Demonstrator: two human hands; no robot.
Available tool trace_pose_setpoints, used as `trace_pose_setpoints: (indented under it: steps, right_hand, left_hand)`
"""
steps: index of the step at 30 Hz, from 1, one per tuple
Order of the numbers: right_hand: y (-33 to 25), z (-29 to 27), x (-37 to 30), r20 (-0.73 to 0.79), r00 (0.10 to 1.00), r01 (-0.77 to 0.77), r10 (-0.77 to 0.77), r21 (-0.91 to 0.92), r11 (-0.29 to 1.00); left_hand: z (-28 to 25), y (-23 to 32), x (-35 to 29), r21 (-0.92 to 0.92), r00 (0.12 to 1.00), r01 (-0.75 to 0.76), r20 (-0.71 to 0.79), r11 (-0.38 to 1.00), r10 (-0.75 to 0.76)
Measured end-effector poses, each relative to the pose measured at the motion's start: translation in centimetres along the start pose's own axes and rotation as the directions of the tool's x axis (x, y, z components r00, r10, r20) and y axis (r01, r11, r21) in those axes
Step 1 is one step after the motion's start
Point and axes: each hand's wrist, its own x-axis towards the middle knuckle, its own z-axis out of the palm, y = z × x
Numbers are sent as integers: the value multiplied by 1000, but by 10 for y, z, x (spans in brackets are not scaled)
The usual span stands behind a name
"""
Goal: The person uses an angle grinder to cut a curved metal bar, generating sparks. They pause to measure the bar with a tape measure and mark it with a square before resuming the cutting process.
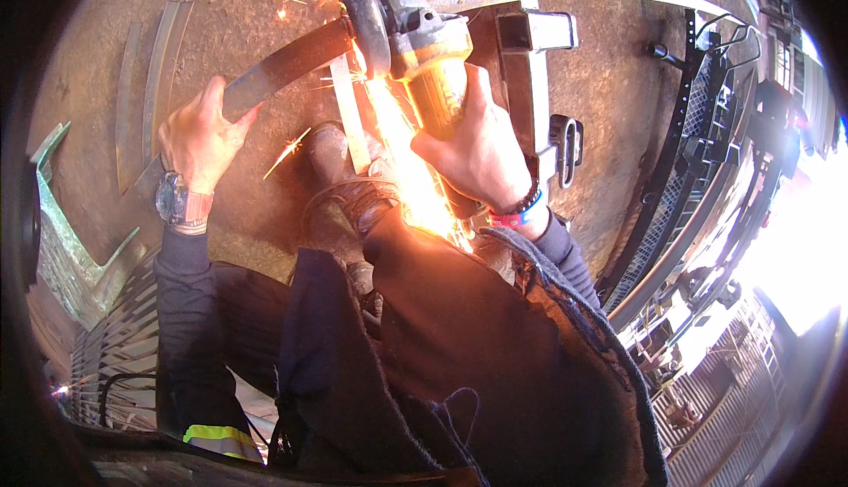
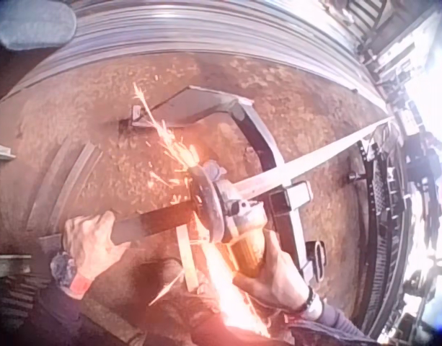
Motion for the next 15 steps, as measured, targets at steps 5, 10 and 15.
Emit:
trace_pose_setpoints:
  steps: [5, 10, 15]
  right_hand:
    - [5, -2, -9, 40, 999, -33, 33, 2, 999]
    - [8, -7, -19, 52, 998, -28, 30, -35, 999]
    - [11, -6, -23, 81, 994, -68, 68, 0, 998]
  left_hand:
    - [1, 0, -1, 30, 1000, -8, 7, 1000, 8]
    - [4, -1, 1, -13, 999, -32, -29, 999, 32]
    - [1, 0, -1, 23, 1000, 1, 12, 1000, -2]
